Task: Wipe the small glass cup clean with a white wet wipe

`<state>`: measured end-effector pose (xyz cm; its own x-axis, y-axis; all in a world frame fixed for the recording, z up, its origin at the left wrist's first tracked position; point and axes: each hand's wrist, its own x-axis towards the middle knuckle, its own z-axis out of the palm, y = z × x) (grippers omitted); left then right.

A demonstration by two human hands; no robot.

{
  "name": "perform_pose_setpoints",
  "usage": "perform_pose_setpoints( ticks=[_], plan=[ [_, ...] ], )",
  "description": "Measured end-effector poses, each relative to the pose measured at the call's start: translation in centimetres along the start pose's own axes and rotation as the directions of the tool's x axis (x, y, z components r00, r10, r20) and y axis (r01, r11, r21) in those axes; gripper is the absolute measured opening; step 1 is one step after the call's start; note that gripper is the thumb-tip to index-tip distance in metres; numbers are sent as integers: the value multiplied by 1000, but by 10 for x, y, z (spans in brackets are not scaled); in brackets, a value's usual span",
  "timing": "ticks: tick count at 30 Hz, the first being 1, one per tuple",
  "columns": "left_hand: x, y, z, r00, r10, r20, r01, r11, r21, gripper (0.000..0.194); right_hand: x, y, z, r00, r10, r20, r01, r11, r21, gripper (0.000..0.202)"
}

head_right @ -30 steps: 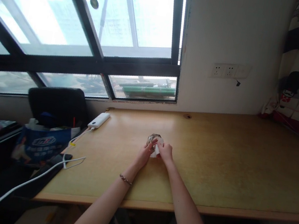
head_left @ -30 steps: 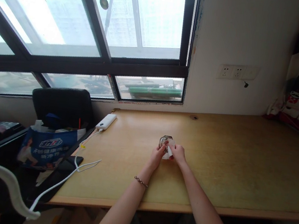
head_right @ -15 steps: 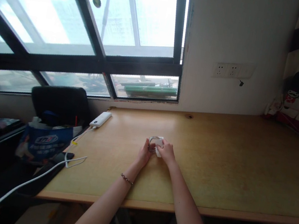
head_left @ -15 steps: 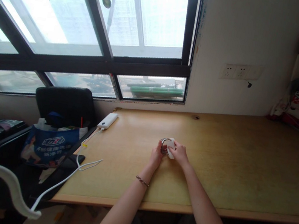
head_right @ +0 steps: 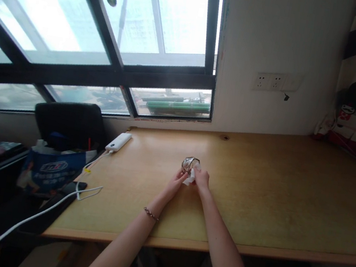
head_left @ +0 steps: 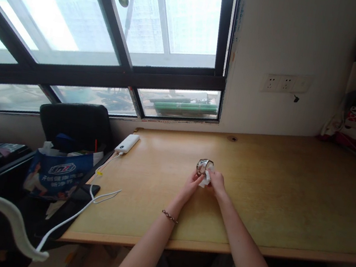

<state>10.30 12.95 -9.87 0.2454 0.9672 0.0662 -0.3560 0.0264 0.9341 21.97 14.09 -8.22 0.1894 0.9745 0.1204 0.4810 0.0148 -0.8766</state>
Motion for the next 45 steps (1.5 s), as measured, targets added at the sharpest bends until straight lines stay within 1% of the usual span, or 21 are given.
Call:
perform_pose_setpoints(
  ticks=[4, 6, 7, 10, 13, 15, 18, 20, 23, 25, 27, 29, 30, 32, 34, 35, 37, 38, 40, 42, 45],
  plan=[
    [1, -3, -3, 999, 37, -21, -37, 999, -2, 51, 0, 2, 2, 999, 28, 37, -28, 1000, 8, 36],
    [2, -4, -5, 999, 35, -22, -35, 999, -14, 48, 1, 3, 1, 999, 35, 18, -34, 999, -32, 31],
    [2, -5, -6, 999, 26, -28, -27, 999, -22, 48, 1, 3, -1, 1000, 18, -9, -19, 997, -72, 29],
    [3, -6, -7, 998, -4, -58, 2, 999, -47, 54, -1, 1, -6, 989, -118, -90, 93, 966, -241, 26],
    [3, -6, -9, 996, -55, -75, 51, 997, -59, 62, -6, -2, -11, 965, -247, -82, 198, 903, -382, 25],
    [3, -6, -10, 991, -85, -102, 80, 995, -53, 65, -8, -3, -12, 955, -291, -59, 234, 861, -451, 24],
    [3, -4, -11, 982, -124, -146, 120, 992, -38, 65, -9, -4, -14, 951, -308, -37, 250, 832, -495, 25],
    [3, -2, -10, 976, -153, -154, 153, 988, -16, 63, -8, -4, -14, 950, -310, -31, 257, 839, -480, 28],
    [2, 1, -9, 969, -195, -155, 198, 980, 3, 59, -6, -4, -15, 956, -287, -55, 240, 880, -409, 36],
    [2, 2, -9, 968, -205, -147, 206, 978, -10, 58, -4, -5, -16, 961, -237, -142, 176, 923, -343, 39],
    [2, 1, -9, 971, -193, -142, 192, 981, -17, 57, -4, -5, -17, 946, -193, -261, 125, 958, -257, 37],
    [2, -1, -9, 973, -178, -148, 180, 984, -3, 57, -5, -6, -18, 920, -211, -331, 158, 971, -180, 40],
    [2, -2, -9, 973, -174, -152, 177, 984, 6, 57, -7, -7, -18, 911, -245, -332, 201, 966, -162, 38],
    [2, -3, -9, 973, -169, -157, 174, 985, 17, 57, -10, -9, -16, 902, -343, -261, 307, 936, -170, 29],
    [2, -4, -9, 976, -146, -164, 152, 988, 27, 54, -13, -12, -13, 892, -440, -106, 412, 886, -213, 22],
    [2, -4, -8, 978, -126, -166, 134, 990, 37, 52, -15, -14, -11, 885, -465, -24, 447, 864, -233, 20],
    [2, -3, -8, 982, -83, -172, 94, 994, 58, 46, -16, -17, -8, 880, -465, 102, 475, 843, -253, 20],
    [2, -3, -8, 982, -65, -176, 76, 995, 60, 45, -17, -19, -7, 882, -450, 139, 470, 847, -247, 23],
    [2, -4, -9, 982, -46, -186, 52, 998, 28, 43, -17, -21, -7, 886, -424, 186, 456, 868, -195, 30],
    [2, -4, -10, 981, -40, -190, 36, 999, -28, 43, -17, -23, -9, 879, -414, 237, 452, 882, -131, 36],
    [2, -3, -11, 981, -32, -190, 19, 998, -68, 46, -19, -25, -13, 868, -411, 280, 463, 874, -151, 45]
  ],
)
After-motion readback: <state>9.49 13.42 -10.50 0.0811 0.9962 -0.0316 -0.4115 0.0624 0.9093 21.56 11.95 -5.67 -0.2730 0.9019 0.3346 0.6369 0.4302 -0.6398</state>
